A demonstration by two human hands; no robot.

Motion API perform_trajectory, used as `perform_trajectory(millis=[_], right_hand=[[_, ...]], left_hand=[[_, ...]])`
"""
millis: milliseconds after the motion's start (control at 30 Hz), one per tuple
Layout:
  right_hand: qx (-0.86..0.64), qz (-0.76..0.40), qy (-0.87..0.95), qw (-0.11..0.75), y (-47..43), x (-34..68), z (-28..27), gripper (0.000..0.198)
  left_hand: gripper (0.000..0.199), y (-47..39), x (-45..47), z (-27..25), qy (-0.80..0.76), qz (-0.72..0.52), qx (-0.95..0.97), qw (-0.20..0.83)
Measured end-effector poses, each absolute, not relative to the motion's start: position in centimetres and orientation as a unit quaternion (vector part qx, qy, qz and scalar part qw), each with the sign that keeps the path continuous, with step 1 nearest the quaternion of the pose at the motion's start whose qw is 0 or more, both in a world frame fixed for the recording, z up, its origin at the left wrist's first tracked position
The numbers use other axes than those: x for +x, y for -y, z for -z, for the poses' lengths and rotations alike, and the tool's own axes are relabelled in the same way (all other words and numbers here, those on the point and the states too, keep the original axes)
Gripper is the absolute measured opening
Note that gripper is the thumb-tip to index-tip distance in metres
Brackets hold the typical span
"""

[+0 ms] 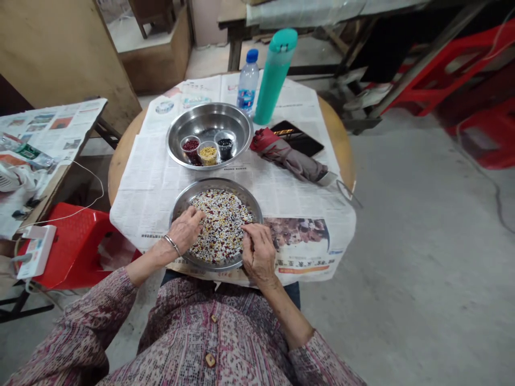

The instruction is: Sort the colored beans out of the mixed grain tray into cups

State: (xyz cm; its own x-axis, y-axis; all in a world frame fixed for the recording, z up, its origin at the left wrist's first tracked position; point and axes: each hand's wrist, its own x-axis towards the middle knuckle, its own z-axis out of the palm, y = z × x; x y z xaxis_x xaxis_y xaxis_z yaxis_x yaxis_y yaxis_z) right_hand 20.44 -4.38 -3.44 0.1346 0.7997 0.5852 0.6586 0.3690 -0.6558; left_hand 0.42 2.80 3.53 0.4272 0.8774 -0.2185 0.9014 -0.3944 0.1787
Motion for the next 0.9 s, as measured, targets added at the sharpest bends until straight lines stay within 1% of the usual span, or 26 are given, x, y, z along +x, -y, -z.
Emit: perform_trajectory(millis=[133, 200, 267, 300, 400, 467, 533, 633, 733, 900], right_hand=[[-0.553, -0.064, 0.660, 0.504, 4.4, 20.5, 3.4, 0.022], [-0.555, -0.063, 0.660, 0.503, 4.4, 20.5, 3.4, 0.023], [-0.558, -0.065, 0.659, 0.500, 4.4, 20.5, 3.5, 0.024], [-0.559, -0.068, 0.658, 0.499, 4.4, 20.5, 3.5, 0.024], [-0.560, -0.072, 0.658, 0.499, 4.4, 20.5, 3.6, 0.024], [-0.558, -0.070, 0.657, 0.502, 4.4, 20.5, 3.6, 0.024], [-0.559, -0.068, 0.656, 0.503, 4.4, 20.5, 3.6, 0.023], [-0.563, -0.075, 0.654, 0.500, 4.4, 20.5, 3.6, 0.024], [-0.563, -0.079, 0.653, 0.500, 4.4, 20.5, 3.5, 0.023], [-0.564, -0.073, 0.647, 0.507, 4.5, 20.4, 3.4, 0.025]], left_hand=[[0.022, -1.3, 2.2, -3.6, -0.467, 0.014, 0.859, 0.207], [0.021, -0.8, 2.8, -4.0, -0.440, 0.022, 0.873, 0.209], [0.022, -0.5, 2.7, -4.7, -0.435, 0.036, 0.882, 0.180], [0.029, -0.5, 2.4, -5.2, -0.443, 0.043, 0.881, 0.160], [0.061, -0.4, 0.7, -6.4, -0.484, 0.084, 0.864, 0.108], [0.069, -0.3, -0.3, -6.7, -0.505, 0.121, 0.849, 0.093], [0.063, -0.2, -0.7, -6.4, -0.511, 0.146, 0.841, 0.104], [0.042, 0.0, 0.0, -4.8, -0.504, 0.127, 0.835, 0.183], [0.029, -0.3, 1.9, -2.9, -0.497, 0.018, 0.827, 0.260], [0.021, -2.4, 4.6, -1.9, -0.467, -0.171, 0.815, 0.297]])
